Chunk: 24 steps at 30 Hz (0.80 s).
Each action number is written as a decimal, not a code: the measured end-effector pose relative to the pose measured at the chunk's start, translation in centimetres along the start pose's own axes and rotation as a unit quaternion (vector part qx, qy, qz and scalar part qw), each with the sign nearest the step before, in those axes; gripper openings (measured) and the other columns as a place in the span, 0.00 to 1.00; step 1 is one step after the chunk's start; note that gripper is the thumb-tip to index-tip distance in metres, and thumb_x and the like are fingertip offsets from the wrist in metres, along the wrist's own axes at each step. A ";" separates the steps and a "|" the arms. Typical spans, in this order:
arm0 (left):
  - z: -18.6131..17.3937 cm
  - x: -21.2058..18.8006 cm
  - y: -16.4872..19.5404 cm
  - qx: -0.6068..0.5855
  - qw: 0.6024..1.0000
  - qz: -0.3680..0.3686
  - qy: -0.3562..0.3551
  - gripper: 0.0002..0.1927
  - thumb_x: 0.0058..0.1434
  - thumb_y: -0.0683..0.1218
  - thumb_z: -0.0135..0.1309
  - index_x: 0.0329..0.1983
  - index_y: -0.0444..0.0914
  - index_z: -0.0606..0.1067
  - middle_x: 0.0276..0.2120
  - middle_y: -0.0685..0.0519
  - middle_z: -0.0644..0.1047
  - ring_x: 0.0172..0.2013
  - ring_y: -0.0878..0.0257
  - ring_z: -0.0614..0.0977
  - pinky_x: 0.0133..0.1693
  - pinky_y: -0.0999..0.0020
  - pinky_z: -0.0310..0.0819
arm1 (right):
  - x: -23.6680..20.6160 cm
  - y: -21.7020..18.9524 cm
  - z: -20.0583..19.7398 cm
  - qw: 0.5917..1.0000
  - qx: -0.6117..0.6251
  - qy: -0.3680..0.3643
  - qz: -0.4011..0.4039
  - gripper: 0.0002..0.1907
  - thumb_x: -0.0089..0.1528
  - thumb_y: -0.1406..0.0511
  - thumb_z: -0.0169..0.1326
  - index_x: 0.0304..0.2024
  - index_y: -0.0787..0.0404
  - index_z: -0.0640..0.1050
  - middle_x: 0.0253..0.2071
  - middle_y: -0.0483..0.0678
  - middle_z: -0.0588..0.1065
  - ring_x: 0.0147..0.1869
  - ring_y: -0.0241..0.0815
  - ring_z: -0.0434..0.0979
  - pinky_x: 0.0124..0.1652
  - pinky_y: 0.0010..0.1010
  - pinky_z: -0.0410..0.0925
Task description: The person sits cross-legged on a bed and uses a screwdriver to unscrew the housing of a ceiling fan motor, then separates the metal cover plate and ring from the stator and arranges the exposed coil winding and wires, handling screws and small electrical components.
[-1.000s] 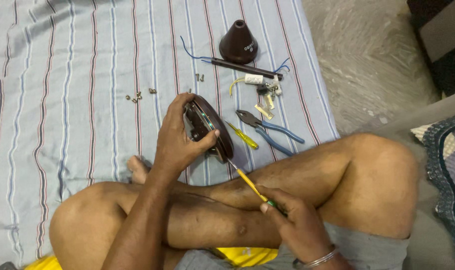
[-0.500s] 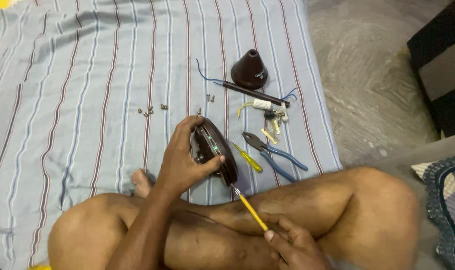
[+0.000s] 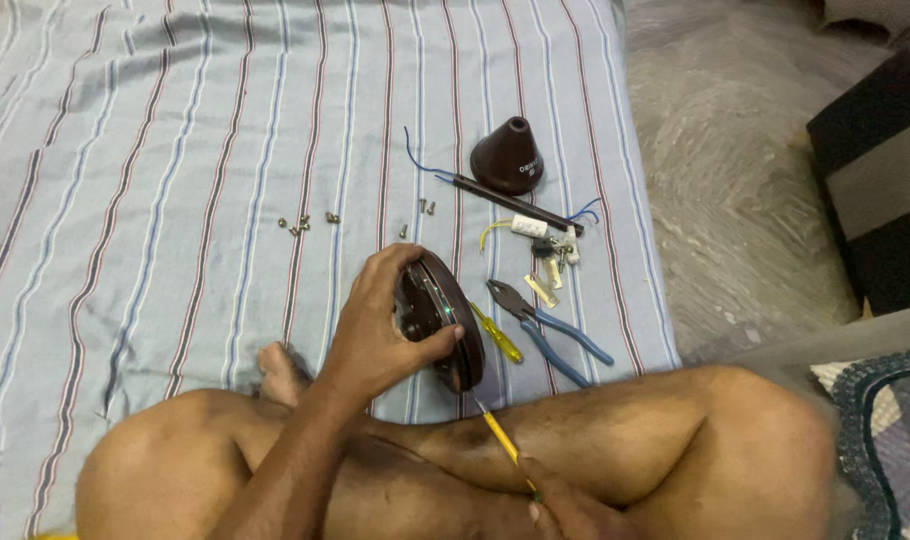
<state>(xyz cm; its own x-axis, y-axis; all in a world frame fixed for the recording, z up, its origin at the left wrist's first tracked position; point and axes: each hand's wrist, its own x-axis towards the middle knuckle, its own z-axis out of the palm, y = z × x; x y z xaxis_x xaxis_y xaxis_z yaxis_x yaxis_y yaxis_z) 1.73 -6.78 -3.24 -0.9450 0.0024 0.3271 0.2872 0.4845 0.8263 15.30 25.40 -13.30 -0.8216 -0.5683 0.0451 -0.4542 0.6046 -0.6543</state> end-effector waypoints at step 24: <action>-4.3 -1.5 4.0 0.013 0.999 -0.037 -0.014 0.51 0.41 0.55 0.72 0.67 0.36 0.62 0.65 0.41 0.67 0.63 0.46 0.71 0.61 0.57 0.65 | 1.5 -14.9 -10.9 0.940 -0.054 0.240 0.237 0.15 0.53 0.64 0.61 0.42 0.57 0.81 0.31 0.48 0.83 0.38 0.39 0.85 0.41 0.30 0.77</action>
<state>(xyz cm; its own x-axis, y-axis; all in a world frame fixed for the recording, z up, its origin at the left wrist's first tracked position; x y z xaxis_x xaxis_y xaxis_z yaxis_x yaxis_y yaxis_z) 4.98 -8.57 1.54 -0.9676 -0.0110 0.2521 0.2119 0.5066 0.8357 17.13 21.63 4.78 -0.9896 0.0810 0.1192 -0.0082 0.7943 -0.6074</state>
